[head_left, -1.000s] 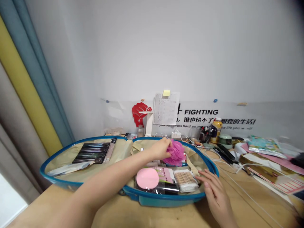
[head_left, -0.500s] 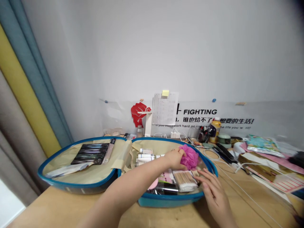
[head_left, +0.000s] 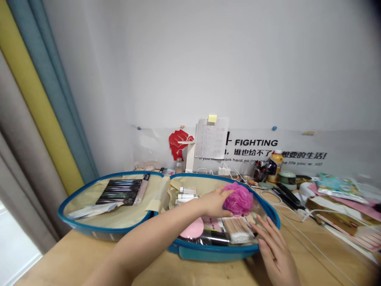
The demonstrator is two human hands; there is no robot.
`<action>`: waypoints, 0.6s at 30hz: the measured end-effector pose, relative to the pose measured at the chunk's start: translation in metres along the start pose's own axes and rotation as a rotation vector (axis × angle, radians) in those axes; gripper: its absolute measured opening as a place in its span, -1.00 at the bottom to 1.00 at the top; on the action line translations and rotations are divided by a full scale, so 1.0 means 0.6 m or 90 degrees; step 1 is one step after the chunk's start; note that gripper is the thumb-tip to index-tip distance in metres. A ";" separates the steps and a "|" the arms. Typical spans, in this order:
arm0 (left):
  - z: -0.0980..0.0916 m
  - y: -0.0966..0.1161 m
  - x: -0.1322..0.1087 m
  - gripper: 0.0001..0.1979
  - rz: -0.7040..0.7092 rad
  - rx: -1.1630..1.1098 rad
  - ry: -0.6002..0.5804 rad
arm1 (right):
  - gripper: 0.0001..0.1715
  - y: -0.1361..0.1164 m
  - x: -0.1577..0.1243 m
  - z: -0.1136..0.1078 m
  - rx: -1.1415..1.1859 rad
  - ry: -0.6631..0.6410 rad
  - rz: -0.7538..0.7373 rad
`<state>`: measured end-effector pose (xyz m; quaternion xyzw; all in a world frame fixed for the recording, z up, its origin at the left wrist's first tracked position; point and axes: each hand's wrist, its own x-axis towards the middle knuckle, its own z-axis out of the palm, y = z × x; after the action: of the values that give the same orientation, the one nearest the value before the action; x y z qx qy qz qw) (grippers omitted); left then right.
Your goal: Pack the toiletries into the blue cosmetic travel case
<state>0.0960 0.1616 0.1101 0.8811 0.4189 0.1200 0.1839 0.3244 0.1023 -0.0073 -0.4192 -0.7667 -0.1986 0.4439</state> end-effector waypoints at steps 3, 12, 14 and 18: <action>-0.020 0.008 -0.085 -0.24 0.016 -0.013 0.022 | -0.61 0.007 0.000 0.002 0.003 0.002 -0.004; -0.057 -0.141 -0.390 -0.56 -0.348 0.179 0.242 | -0.60 0.017 -0.011 0.011 0.006 -0.006 -0.029; -0.088 -0.201 -0.440 -0.47 -0.454 0.211 0.241 | -0.60 0.021 -0.013 0.014 0.010 -0.005 -0.023; -0.144 -0.281 -0.517 -0.27 -0.574 0.198 0.144 | -0.59 0.026 -0.014 0.017 0.019 -0.010 -0.019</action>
<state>-0.2450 0.0365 0.0990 0.6105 0.7889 0.0596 0.0368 0.3339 0.1142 -0.0209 -0.4023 -0.7792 -0.1904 0.4413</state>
